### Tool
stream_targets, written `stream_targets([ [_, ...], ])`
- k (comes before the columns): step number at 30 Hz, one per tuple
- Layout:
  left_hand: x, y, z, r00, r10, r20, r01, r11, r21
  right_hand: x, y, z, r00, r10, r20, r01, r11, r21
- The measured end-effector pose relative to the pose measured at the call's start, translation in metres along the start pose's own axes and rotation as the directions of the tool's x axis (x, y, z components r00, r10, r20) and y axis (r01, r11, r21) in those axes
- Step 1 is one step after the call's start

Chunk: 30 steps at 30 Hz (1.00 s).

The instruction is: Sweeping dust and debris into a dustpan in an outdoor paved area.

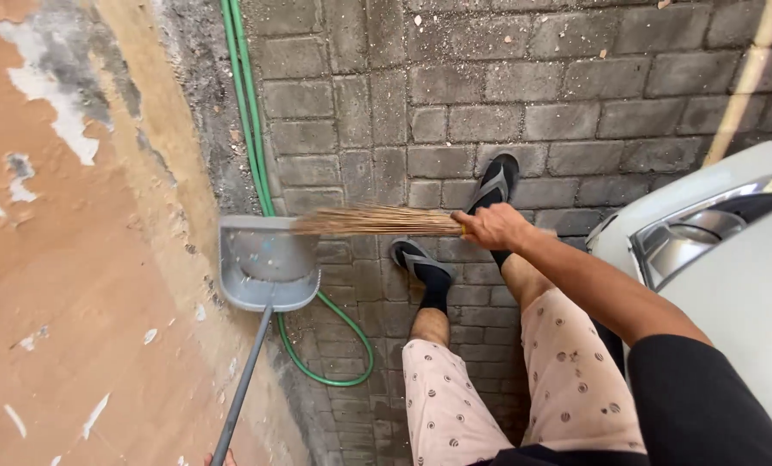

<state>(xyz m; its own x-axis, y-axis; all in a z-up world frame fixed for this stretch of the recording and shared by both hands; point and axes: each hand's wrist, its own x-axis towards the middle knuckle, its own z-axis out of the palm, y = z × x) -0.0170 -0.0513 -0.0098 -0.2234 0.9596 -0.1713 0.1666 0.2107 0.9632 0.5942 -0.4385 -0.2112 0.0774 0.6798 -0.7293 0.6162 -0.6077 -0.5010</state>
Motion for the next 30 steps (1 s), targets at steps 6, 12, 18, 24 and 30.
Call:
stream_targets([
  [6,-0.015,-0.019,0.009,0.985,-0.016,-0.170,0.028,0.997,0.068,0.027,0.172,-0.072,0.894,0.447,-0.044,-0.445,0.866,-0.227],
  [12,-0.034,-0.033,0.004,0.996,0.081,0.025,-0.085,0.974,0.211,-0.030,0.298,-0.151,0.513,0.576,-0.637,-0.620,0.761,0.189],
  [18,-0.056,-0.021,0.070,0.960,-0.085,-0.266,0.128,0.980,0.150,-0.076,0.201,-0.121,0.811,0.521,-0.265,-0.476,0.852,0.219],
  [24,-0.044,-0.020,0.073,0.962,-0.189,-0.195,0.193,0.981,-0.001,-0.054,0.238,-0.064,0.873,0.472,0.125,-0.449,0.876,-0.177],
  [30,-0.074,0.014,0.114,0.973,-0.181,-0.143,0.188,0.982,0.032,-0.116,0.389,-0.112,0.603,0.745,-0.285,-0.783,0.621,-0.036],
])
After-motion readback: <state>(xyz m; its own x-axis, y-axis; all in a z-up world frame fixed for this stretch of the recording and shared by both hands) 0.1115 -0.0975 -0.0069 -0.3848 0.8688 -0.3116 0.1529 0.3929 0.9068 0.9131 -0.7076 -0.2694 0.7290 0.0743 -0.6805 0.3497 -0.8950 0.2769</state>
